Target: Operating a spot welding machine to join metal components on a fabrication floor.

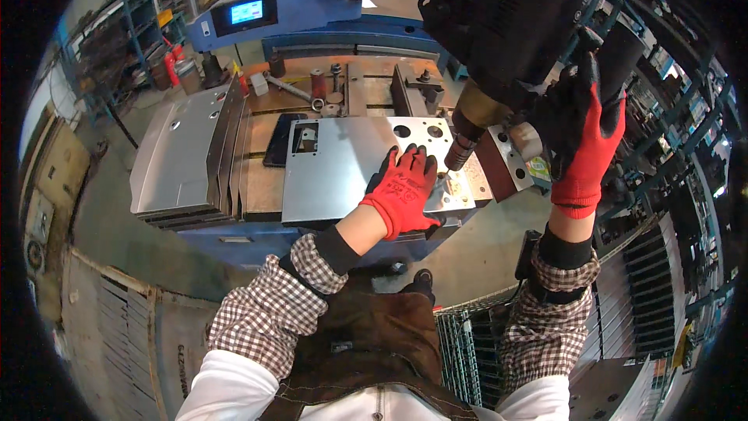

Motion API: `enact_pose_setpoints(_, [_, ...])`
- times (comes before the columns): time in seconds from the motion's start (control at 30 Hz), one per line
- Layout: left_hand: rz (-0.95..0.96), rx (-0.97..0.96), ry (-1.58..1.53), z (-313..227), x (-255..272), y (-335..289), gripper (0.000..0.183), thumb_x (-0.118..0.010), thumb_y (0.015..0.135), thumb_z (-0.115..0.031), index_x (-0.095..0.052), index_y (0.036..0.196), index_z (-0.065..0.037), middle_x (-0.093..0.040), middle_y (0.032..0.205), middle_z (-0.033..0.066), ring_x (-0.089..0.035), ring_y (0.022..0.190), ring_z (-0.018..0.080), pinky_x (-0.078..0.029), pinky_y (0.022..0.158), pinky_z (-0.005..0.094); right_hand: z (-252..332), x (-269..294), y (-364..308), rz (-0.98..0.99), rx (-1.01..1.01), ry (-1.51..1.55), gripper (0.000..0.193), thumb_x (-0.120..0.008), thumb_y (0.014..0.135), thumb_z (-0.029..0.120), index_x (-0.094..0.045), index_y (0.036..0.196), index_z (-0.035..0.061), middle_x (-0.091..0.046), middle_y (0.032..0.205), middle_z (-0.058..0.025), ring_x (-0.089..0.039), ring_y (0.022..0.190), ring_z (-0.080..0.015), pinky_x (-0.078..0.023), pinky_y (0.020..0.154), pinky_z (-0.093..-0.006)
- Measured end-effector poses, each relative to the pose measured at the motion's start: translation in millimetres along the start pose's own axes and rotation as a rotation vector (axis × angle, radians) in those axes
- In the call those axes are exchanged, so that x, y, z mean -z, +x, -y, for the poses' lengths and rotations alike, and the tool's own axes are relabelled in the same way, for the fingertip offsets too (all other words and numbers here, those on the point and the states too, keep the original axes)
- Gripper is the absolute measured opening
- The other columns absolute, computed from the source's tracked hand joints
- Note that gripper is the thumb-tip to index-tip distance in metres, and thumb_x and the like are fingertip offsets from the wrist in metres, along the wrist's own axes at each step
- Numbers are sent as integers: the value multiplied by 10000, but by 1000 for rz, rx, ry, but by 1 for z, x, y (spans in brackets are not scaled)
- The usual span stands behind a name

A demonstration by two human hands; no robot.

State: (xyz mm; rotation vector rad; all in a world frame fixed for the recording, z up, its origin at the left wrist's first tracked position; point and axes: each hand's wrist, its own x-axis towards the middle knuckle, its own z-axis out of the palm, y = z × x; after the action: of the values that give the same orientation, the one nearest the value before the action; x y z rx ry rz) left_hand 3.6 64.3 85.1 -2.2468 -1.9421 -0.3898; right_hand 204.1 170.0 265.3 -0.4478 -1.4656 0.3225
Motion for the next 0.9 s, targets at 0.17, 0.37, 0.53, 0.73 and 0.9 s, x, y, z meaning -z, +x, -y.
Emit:
enact_pose_setpoints(0.17, [-11,-1,-7,1,0,-2,1092,-723,702,-672,-401,1482,21,-370,1508,296,-317,1436,445,-210,1172,625,9,-4,12,41,32,10,415,-676,965,170,-603,1322,-27,-664,1232,-108,-620,1107,-180,-447,1008,-305])
enact_pose_setpoints(0.37, [18,4,4,-8,-1,4,1105,-725,706,-668,-387,1479,46,-379,1489,319,-316,1427,470,-200,1173,643,-4,7,42,240,192,65,362,-670,968,176,-645,1279,-8,-675,1197,-87,-630,1074,-178,-458,990,-304])
enact_pose_setpoints(0.53, [7,75,83,-20,-6,2,1119,-730,711,-670,-364,1491,44,-368,1495,333,-312,1430,478,-198,1171,650,9,-3,48,347,0,318,314,-691,946,154,-685,1218,-1,-697,1134,-69,-644,994,-146,-488,923,-291])
enact_pose_setpoints(0.73, [24,101,69,-23,-5,3,1118,-736,706,-675,-370,1492,32,-361,1522,291,-310,1446,447,-199,1188,616,12,-1,52,383,-43,418,289,-719,931,155,-714,1183,12,-727,1052,-41,-658,920,-115,-514,843,-269])
enact_pose_setpoints(0.9, [14,99,83,-23,-6,2,1138,-731,697,-696,-364,1496,26,-356,1530,282,-302,1457,438,-182,1205,592,5,3,49,366,-129,505,288,-711,946,163,-715,1193,14,-733,1083,-44,-661,940,-111,-517,843,-257])
